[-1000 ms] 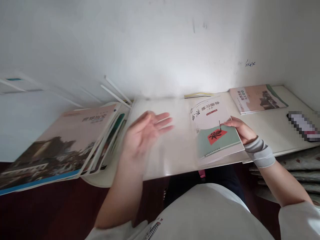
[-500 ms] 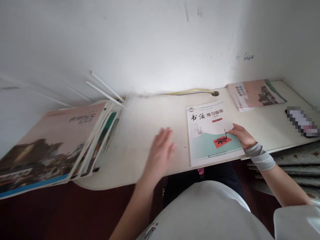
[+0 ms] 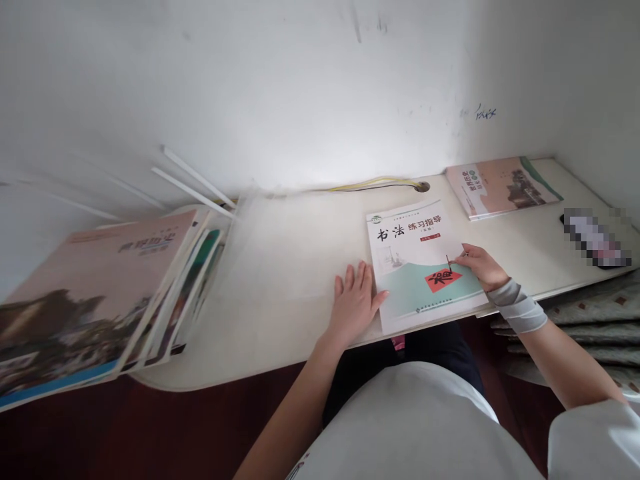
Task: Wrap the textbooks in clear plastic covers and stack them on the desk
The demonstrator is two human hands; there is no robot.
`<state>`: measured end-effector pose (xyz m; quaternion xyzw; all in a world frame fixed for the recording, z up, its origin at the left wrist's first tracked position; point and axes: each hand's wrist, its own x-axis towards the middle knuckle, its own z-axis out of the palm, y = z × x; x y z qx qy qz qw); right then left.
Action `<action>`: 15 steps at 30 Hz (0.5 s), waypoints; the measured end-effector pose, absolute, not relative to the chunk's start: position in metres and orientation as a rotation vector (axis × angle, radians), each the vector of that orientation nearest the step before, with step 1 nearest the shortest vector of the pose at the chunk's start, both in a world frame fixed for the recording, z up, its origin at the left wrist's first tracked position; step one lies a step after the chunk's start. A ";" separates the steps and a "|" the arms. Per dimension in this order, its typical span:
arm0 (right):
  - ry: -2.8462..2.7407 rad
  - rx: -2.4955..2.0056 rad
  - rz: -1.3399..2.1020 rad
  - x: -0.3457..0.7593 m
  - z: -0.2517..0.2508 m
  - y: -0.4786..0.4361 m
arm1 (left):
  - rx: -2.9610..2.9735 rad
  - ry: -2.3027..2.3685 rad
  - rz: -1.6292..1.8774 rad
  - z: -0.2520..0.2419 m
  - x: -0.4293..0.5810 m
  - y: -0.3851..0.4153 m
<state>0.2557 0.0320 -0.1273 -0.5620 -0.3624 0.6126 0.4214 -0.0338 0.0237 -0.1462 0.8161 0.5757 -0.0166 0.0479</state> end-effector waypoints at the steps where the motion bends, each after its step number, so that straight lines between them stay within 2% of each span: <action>1: -0.921 -1.430 1.516 0.256 -0.126 0.032 | 2.491 1.753 -0.038 -0.147 -0.034 0.024; 10: -0.930 -1.376 1.449 0.238 -0.117 0.026 | 2.526 1.740 0.216 -0.151 -0.042 0.024; 15: -0.864 -1.350 1.332 0.238 -0.123 0.029 | 2.547 1.728 0.188 -0.154 -0.043 0.023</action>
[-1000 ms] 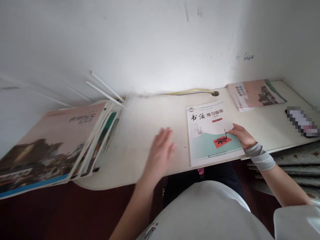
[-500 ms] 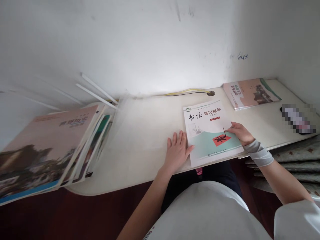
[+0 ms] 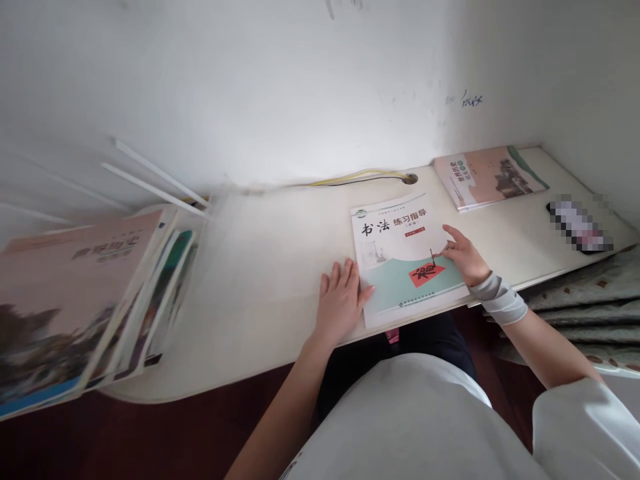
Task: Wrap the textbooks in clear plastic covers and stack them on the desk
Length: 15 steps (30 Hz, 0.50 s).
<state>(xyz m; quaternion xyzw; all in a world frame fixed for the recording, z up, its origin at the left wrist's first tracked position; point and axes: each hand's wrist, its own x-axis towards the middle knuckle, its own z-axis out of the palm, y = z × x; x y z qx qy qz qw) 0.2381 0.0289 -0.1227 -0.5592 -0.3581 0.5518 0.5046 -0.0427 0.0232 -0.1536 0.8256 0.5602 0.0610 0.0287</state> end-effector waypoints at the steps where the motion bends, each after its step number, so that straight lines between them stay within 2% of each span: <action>1: -0.864 -1.341 1.335 0.239 -0.123 0.030 | 2.547 1.735 0.183 -0.154 -0.042 0.023; 15: -0.982 -1.339 1.244 0.258 -0.133 0.040 | 2.640 1.592 0.178 -0.158 -0.035 0.023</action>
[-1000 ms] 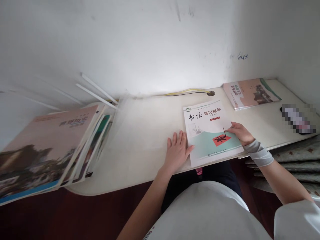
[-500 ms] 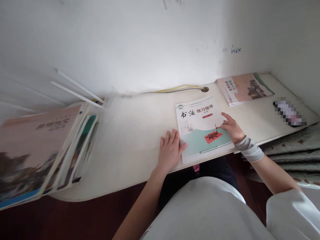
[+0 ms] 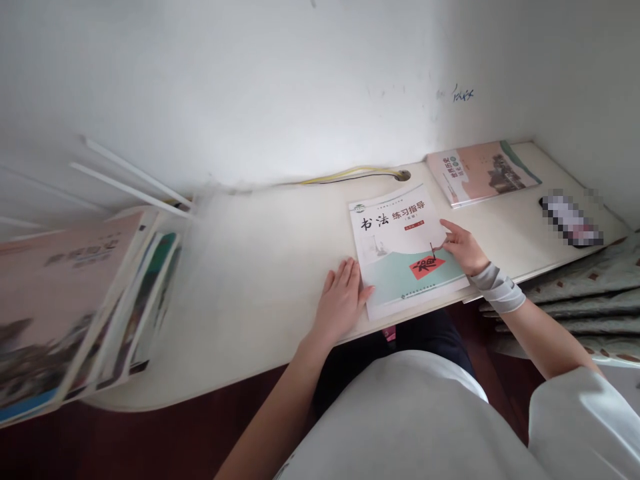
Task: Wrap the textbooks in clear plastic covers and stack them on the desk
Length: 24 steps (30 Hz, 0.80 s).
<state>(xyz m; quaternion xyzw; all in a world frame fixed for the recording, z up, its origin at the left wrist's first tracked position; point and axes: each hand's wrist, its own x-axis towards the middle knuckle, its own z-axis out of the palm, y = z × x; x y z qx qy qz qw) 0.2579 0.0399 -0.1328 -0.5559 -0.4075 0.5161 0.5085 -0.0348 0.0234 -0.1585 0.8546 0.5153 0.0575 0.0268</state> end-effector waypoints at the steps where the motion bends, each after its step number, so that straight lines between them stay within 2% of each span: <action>1: -0.995 -1.346 1.241 0.258 -0.133 0.040 | 2.646 1.594 0.162 -0.158 -0.035 0.023; 17: -0.975 -1.372 1.211 0.263 -0.137 0.038 | 2.611 1.630 0.098 -0.152 -0.029 0.022; 24: -1.288 -1.607 0.923 0.267 -0.137 0.038 | 2.607 1.674 0.144 -0.149 -0.026 0.020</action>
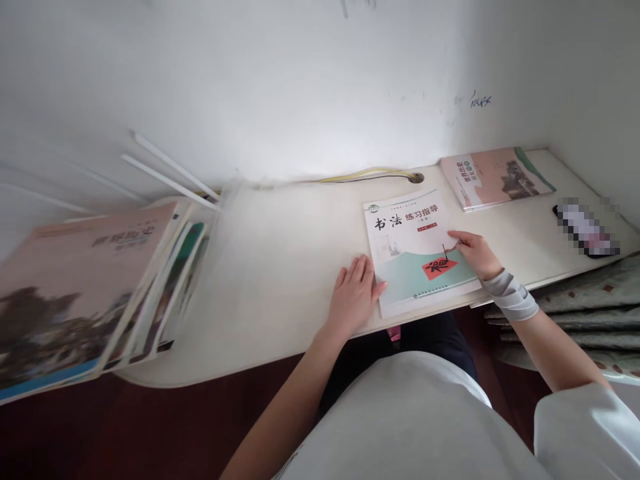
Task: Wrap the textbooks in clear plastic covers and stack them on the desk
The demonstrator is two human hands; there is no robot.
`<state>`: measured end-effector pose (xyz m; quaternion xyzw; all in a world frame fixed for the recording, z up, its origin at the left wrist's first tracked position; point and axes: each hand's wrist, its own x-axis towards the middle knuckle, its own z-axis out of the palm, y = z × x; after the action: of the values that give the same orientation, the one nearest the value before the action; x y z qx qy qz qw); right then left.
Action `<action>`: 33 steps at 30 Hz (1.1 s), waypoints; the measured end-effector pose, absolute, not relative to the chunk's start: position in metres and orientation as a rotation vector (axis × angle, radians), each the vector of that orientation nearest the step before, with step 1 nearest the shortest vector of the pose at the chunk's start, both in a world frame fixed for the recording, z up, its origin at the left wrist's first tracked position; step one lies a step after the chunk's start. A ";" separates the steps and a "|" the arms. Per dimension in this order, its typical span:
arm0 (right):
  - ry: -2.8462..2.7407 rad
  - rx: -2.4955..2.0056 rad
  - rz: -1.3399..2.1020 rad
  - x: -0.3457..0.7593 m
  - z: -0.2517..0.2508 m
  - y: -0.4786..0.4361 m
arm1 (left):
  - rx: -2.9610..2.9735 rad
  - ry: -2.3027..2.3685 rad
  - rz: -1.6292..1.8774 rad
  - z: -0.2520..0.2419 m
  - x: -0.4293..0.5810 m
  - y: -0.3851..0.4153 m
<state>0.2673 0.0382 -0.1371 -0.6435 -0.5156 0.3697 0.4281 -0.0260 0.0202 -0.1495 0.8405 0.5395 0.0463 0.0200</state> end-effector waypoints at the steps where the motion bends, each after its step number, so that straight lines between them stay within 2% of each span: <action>1: -1.356 -1.651 0.863 0.269 -0.136 0.038 | 2.608 1.676 0.157 -0.150 -0.026 0.020; 6: -1.577 -1.770 0.605 0.273 -0.137 0.032 | 2.600 1.647 0.218 -0.150 -0.030 0.020; 14: -1.862 -1.958 0.164 0.267 -0.141 0.028 | 2.693 1.332 0.252 -0.144 -0.036 -0.001; 26: -1.806 -1.897 0.163 0.263 -0.139 0.019 | 2.687 1.301 0.125 -0.142 -0.035 -0.003; 33: -1.881 -1.749 0.006 0.243 -0.126 0.004 | 2.696 1.288 0.172 -0.145 -0.036 -0.004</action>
<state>0.2433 0.0039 -0.1262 -0.6531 -0.7024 0.0023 0.2828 -0.0364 -0.0036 -0.1450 0.8984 0.4291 0.0572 0.0745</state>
